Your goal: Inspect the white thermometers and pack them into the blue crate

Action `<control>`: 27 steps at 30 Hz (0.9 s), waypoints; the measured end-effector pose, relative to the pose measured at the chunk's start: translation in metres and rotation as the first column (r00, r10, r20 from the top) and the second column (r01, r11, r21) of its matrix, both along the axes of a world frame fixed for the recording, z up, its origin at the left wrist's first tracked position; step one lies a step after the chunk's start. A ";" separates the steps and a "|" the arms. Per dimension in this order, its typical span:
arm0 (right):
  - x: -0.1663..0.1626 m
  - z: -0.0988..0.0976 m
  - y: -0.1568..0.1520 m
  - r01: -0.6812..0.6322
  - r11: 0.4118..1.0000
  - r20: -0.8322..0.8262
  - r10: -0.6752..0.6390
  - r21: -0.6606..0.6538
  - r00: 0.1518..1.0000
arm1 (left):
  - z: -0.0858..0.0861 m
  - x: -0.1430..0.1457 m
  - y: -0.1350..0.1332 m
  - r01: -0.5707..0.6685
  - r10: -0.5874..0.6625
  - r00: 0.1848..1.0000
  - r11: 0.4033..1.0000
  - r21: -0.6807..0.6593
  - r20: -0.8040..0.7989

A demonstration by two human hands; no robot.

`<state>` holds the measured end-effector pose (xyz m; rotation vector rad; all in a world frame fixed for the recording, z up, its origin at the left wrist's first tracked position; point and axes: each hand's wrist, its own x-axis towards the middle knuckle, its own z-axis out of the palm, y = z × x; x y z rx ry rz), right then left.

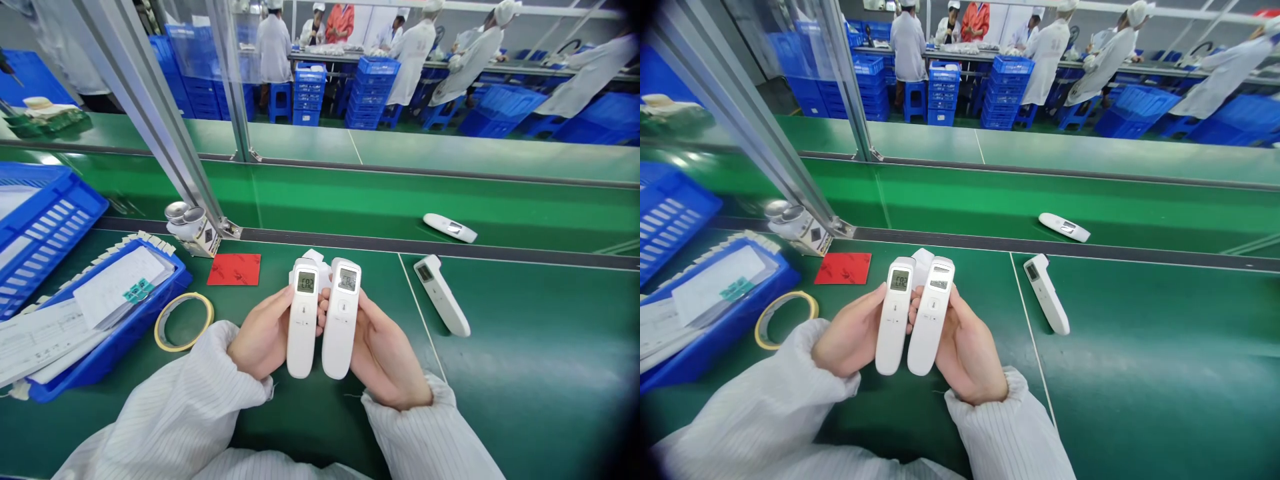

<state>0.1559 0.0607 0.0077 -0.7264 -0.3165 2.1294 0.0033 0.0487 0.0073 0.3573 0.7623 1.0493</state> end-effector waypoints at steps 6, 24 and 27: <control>0.000 0.001 -0.002 0.015 1.000 0.019 -0.015 0.006 1.000 | -0.001 0.001 -0.002 -0.025 0.025 1.000 0.997 -0.072 -0.012; -0.001 -0.001 -0.002 0.014 0.999 0.041 -0.012 -0.036 0.999 | 0.000 0.002 -0.002 -0.041 0.041 0.999 0.999 -0.015 -0.018; -0.001 0.001 -0.001 0.036 0.999 0.033 -0.035 -0.034 0.999 | -0.001 0.001 -0.001 -0.064 0.064 0.998 0.997 -0.032 -0.011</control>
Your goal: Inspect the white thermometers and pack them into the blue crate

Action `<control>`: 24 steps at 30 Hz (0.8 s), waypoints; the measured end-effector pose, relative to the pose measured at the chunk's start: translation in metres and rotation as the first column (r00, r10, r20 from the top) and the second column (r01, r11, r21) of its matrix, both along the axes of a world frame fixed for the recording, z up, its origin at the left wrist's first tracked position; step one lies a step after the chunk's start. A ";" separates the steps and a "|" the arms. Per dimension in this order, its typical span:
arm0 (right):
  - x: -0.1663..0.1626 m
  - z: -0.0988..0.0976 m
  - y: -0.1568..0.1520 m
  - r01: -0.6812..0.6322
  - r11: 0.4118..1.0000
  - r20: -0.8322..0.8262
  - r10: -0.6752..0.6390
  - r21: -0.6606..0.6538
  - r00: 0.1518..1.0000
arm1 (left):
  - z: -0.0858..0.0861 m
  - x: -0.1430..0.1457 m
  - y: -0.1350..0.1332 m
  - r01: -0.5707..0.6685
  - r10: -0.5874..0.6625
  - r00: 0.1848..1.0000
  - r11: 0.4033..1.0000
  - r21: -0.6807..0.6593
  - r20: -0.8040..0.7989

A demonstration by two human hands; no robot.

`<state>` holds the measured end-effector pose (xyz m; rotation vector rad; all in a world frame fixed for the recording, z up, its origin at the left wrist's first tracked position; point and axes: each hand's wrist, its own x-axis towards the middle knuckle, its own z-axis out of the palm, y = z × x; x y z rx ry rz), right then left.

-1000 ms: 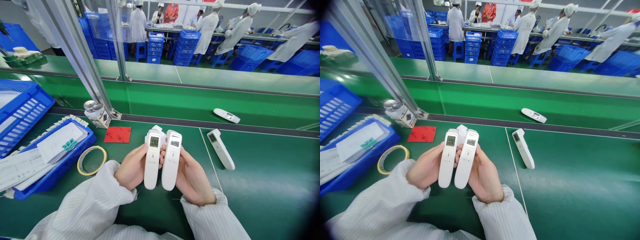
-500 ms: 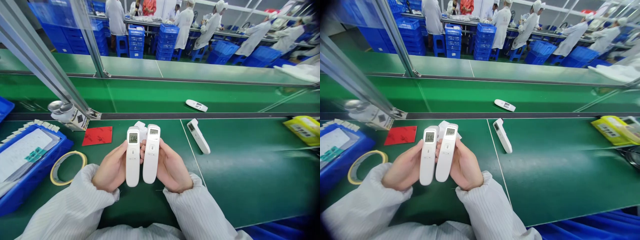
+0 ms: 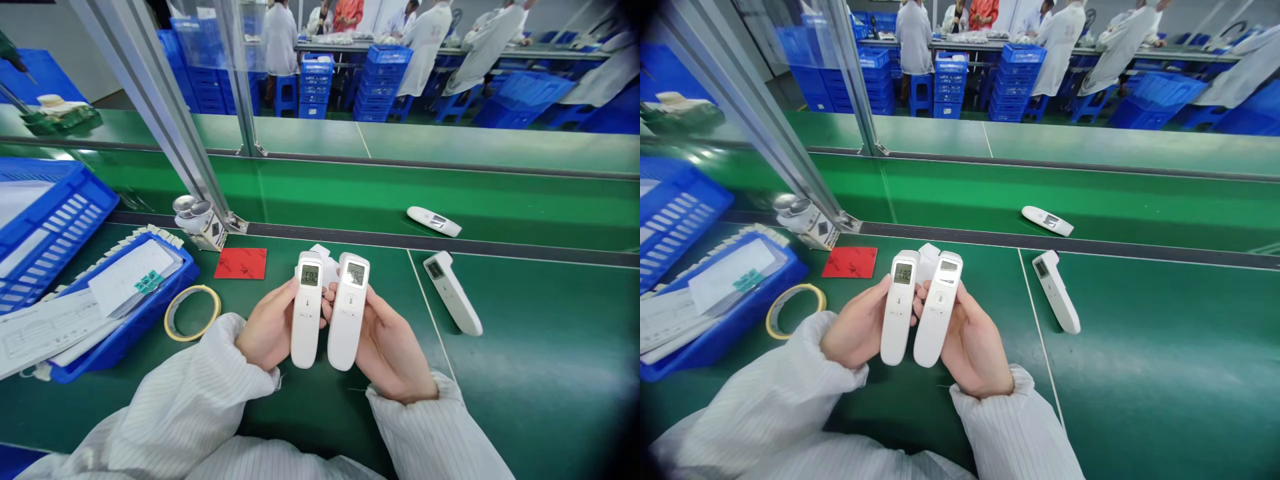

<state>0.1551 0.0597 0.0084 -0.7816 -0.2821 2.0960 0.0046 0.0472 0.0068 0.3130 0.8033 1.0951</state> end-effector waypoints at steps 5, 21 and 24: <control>0.002 0.003 0.001 0.030 0.999 0.011 -0.031 0.042 0.999 | -0.007 -0.003 -0.001 -0.058 0.055 0.991 0.998 -0.020 -0.121; -0.014 0.001 -0.012 -0.017 0.970 0.183 -0.028 0.241 0.983 | -0.002 -0.001 -0.001 -0.089 0.094 0.988 0.995 0.047 -0.119; -0.016 0.001 -0.014 -0.019 0.970 0.192 -0.029 0.243 0.981 | -0.004 -0.001 0.000 -0.059 0.066 0.993 0.996 0.072 -0.095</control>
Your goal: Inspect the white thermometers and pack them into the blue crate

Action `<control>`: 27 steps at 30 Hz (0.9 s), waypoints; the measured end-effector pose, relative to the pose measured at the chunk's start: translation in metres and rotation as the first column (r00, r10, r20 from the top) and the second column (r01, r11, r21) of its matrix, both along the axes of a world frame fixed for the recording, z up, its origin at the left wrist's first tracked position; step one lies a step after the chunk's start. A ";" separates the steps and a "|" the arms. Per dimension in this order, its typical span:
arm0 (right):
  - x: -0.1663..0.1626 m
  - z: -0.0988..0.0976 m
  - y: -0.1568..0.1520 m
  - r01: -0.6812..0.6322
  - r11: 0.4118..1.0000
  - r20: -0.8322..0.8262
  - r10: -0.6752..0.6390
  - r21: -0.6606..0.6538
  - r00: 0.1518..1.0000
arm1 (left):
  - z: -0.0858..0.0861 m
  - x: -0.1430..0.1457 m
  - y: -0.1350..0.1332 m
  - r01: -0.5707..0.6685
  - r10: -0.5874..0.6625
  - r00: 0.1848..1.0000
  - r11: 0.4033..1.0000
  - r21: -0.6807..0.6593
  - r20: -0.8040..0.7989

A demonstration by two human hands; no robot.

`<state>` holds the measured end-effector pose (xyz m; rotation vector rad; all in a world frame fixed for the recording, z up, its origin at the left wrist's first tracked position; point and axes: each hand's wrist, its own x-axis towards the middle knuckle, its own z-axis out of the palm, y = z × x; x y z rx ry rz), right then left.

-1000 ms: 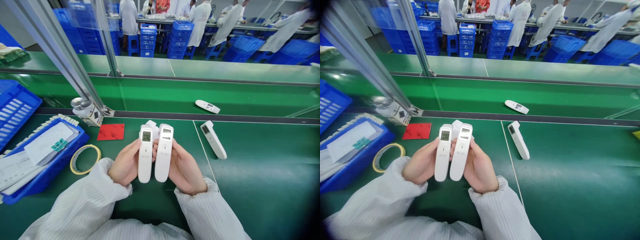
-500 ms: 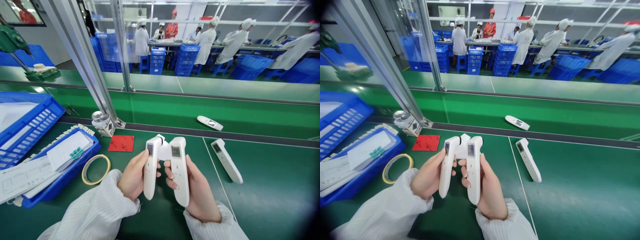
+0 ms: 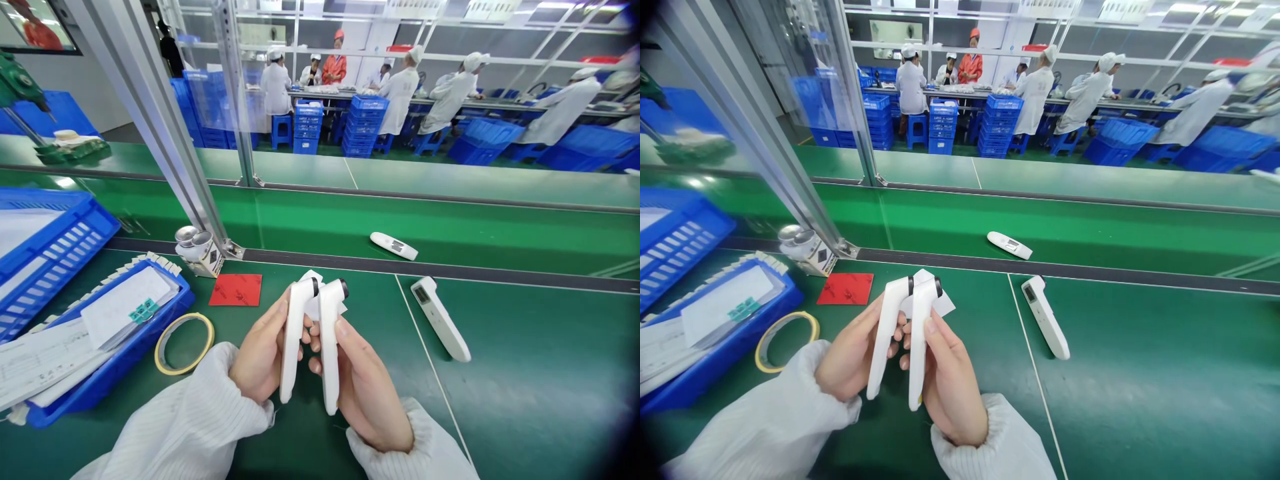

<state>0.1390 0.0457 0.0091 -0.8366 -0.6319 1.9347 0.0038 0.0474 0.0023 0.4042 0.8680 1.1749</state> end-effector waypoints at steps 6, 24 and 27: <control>-0.001 -0.002 -0.001 0.004 1.000 0.012 -0.004 0.002 1.000 | -0.002 0.001 0.000 0.012 -0.013 0.999 1.000 0.026 0.051; -0.006 -0.017 -0.016 -0.022 0.994 0.254 -0.005 0.105 0.967 | -0.002 0.001 -0.011 0.061 -0.038 0.990 0.983 0.174 -0.134; -0.008 -0.025 -0.028 -0.007 0.978 0.536 -0.109 0.209 0.837 | 0.001 -0.002 -0.010 0.043 -0.022 0.991 0.985 0.165 -0.131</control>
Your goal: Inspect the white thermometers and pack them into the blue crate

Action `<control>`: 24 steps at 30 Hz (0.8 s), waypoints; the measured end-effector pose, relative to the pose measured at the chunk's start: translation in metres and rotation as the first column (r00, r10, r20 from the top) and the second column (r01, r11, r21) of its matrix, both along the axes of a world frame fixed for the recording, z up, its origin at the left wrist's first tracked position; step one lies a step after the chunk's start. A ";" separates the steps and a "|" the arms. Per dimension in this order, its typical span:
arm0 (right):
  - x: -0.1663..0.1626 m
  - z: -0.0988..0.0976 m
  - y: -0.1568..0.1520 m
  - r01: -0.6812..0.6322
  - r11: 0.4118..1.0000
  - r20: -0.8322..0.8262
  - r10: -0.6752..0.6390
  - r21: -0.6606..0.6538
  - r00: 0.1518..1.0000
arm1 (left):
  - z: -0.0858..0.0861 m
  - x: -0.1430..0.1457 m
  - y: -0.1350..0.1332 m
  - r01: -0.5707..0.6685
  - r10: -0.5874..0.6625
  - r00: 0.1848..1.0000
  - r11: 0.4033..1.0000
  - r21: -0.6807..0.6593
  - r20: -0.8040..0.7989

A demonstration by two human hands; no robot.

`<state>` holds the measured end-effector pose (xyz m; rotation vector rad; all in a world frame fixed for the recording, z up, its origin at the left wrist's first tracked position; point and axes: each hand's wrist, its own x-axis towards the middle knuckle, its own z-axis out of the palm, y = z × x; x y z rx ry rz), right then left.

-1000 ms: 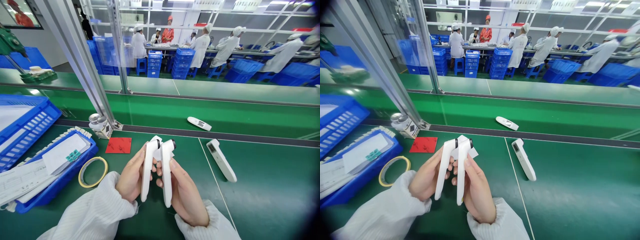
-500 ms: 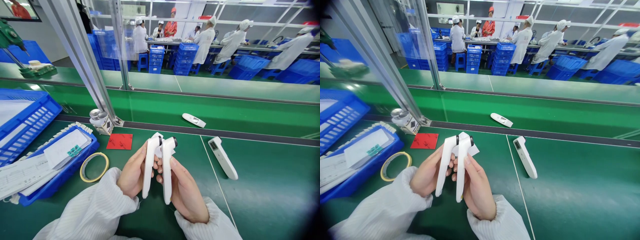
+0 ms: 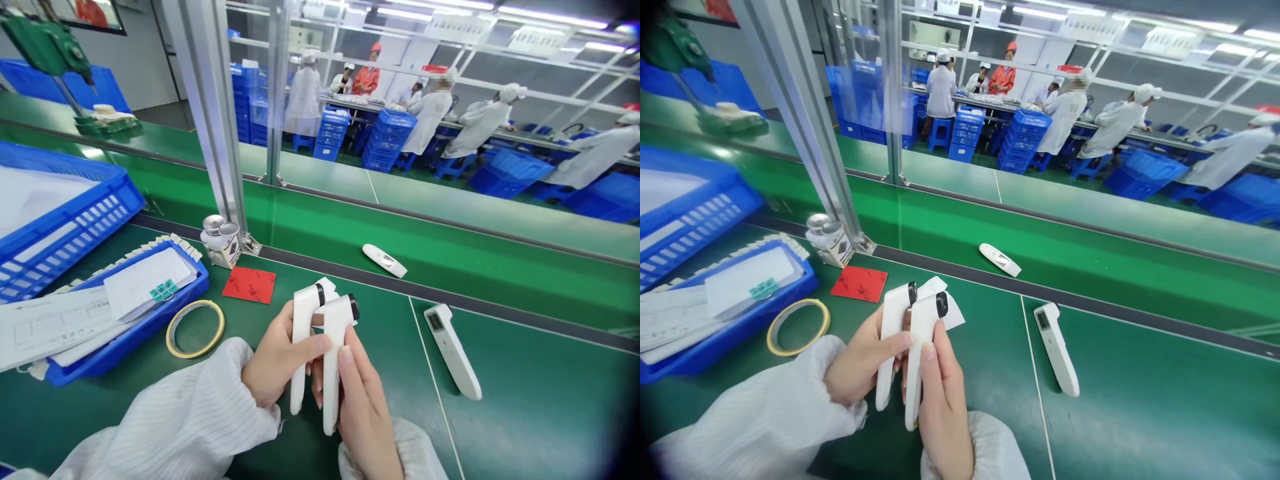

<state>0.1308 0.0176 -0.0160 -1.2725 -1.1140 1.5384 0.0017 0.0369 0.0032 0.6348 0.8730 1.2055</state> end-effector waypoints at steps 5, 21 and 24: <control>0.016 -0.004 0.037 -0.161 0.894 0.525 -0.093 0.419 0.846 | 0.007 -0.009 0.006 -0.055 0.055 0.998 0.998 -0.024 0.020; 0.078 -0.055 0.249 -0.053 0.794 0.720 -0.519 0.606 0.461 | 0.014 -0.017 0.009 -0.160 0.170 0.967 0.985 -0.068 0.191; 0.085 -0.055 0.214 0.040 0.745 0.647 -0.604 0.666 0.466 | 0.012 -0.015 0.007 -0.155 0.164 0.975 0.986 -0.068 0.150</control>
